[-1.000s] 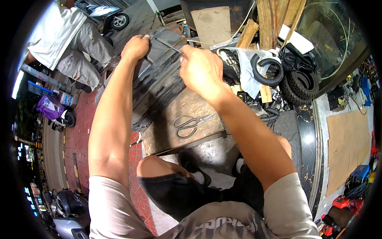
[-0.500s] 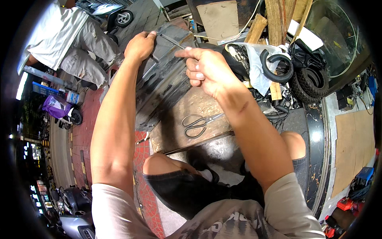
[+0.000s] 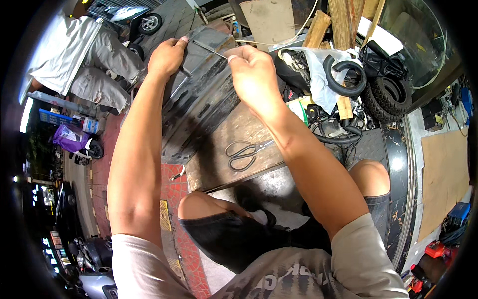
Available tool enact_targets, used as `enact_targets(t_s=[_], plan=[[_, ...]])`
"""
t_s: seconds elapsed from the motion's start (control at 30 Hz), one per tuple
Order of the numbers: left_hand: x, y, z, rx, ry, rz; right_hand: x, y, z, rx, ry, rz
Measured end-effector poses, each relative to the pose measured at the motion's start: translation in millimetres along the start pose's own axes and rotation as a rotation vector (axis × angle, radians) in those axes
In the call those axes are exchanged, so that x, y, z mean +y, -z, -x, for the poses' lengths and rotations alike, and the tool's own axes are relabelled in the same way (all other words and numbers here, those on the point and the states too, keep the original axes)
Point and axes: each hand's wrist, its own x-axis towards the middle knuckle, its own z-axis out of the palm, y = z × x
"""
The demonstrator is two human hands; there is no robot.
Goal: The person uses a screwdriver to pry open a large black plastic battery enclosure, removes an internal wire and component, and then uses the screwdriver to work inside the casing.
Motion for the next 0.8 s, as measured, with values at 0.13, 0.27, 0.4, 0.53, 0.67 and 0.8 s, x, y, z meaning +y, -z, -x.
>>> enact_targets(t_s=[0.13, 0.27, 0.4, 0.53, 0.67, 0.8], plan=[[-4, -1, -1, -0.026, 0.017, 0.014, -8, 12, 5, 0.050, 0.774, 0.671], [5, 2, 2, -0.033, 0.020, 0.024, 1, 7, 5, 0.103, 0.632, 0.234], [-4, 1, -1, -0.037, 0.022, 0.014, -7, -15, 22, 0.257, 0.262, 0.108], [-6, 0, -4, -0.064, 0.018, -0.001, 6, -23, 16, 0.375, 0.420, 0.102], [1, -1, 0, -0.019, 0.012, 0.035, 12, -22, 20, 0.382, 0.521, 0.199], [2, 0, 2, -0.030, 0.007, 0.016, 17, -17, 23, 0.333, 0.468, 0.208]])
